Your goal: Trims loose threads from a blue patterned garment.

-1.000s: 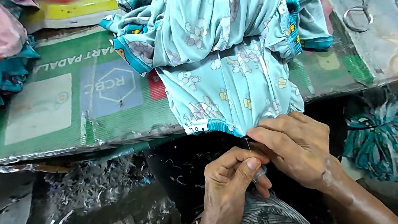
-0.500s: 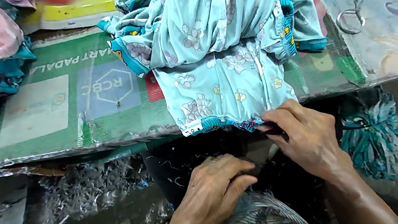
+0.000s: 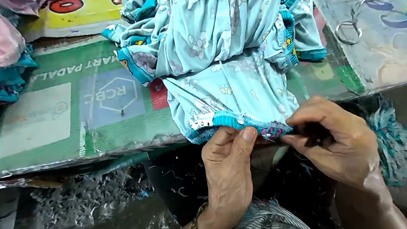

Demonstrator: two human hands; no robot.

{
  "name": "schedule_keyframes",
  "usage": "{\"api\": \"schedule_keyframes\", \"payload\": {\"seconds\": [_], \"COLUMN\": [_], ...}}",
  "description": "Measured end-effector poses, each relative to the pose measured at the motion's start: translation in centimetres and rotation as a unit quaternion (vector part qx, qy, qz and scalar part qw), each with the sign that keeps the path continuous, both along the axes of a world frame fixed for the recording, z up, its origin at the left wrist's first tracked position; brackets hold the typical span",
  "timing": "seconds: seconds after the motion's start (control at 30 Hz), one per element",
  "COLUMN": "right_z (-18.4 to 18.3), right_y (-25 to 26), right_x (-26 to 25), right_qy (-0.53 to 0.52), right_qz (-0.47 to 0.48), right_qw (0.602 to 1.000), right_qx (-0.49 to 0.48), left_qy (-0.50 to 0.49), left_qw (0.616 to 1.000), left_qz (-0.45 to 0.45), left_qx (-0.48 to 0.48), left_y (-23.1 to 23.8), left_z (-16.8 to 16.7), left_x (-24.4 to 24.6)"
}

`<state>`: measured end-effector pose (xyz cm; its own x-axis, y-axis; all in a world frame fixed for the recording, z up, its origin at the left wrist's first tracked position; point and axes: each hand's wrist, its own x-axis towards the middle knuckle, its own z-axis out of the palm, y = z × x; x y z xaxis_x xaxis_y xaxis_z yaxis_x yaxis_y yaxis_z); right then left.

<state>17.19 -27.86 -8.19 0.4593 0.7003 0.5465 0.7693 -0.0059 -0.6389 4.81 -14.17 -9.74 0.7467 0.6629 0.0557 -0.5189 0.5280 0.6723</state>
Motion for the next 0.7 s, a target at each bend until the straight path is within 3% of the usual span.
{"api": "schedule_keyframes", "payload": {"seconds": [0.1,0.27,0.4,0.53,0.63,0.7], "right_z": [1.3,1.6,1.7,1.3,1.5,1.6], "right_y": [1.4,4.3,4.4,4.2,4.1,3.9], "right_x": [-0.6,-1.2,-1.2,-1.4,-2.0,-2.5], "right_qy": [-0.049,-0.148,0.036,0.184,0.214,0.157], "right_qz": [-0.038,-0.049,-0.016,0.025,0.038,0.016], "right_qw": [0.996,0.985,0.996,0.98,0.972,0.985], "right_qx": [0.067,0.072,0.078,0.074,0.087,0.071], "left_qy": [-0.004,0.008,0.011,0.016,0.028,0.063], "left_qw": [0.998,0.998,0.997,0.997,0.996,0.985], "left_qz": [0.022,0.001,-0.014,-0.024,-0.049,-0.046], "left_qx": [0.058,0.067,0.079,0.076,0.07,0.153], "left_y": [0.9,1.4,1.4,1.2,1.4,1.7], "left_z": [0.2,0.3,-0.2,-0.2,0.2,0.1], "left_x": [0.5,0.8,0.7,0.7,0.3,-0.4]}}
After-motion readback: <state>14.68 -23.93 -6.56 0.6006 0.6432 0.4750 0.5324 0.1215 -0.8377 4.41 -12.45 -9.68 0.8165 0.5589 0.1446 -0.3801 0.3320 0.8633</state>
